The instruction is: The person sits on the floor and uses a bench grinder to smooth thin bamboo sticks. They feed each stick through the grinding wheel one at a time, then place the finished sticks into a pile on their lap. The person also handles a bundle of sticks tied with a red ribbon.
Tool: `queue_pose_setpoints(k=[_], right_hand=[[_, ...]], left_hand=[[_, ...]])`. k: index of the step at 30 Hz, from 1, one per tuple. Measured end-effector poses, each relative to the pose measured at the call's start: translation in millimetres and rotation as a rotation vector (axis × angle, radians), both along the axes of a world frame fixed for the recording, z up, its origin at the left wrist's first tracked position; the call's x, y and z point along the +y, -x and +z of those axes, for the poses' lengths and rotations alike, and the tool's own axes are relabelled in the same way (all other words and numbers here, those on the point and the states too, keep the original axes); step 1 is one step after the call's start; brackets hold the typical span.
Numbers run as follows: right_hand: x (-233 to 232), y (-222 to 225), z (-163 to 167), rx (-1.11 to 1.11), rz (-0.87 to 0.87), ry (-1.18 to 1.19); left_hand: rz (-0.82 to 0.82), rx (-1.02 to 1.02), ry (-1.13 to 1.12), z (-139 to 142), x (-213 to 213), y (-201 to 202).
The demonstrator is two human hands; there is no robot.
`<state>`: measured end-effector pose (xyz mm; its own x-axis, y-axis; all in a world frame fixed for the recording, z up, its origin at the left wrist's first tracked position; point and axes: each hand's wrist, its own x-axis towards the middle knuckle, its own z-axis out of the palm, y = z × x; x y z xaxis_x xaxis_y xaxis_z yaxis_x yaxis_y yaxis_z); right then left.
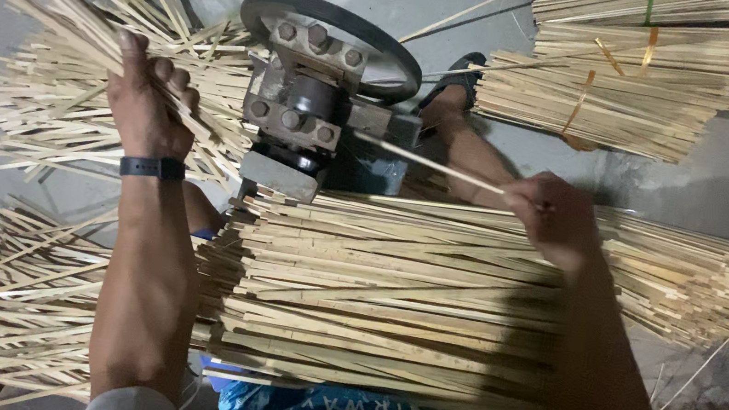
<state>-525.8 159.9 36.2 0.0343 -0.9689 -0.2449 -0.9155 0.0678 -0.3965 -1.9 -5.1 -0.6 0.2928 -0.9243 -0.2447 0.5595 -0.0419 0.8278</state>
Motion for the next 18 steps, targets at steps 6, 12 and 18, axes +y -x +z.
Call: queue_pose_setpoints(k=[6, 12, 18], right_hand=[[-11, -63, 7, -0.203, 0.065, 0.266], [-14, -70, 34, -0.123, -0.188, -0.414], [6, -37, 1, -0.481, 0.112, -0.216]], left_hand=[[-0.077, -0.151, -0.065, -2, 11, 20], [-0.190, -0.104, -0.024, 4, 14, 25], [-0.125, -0.068, -0.004, 3, 13, 18]])
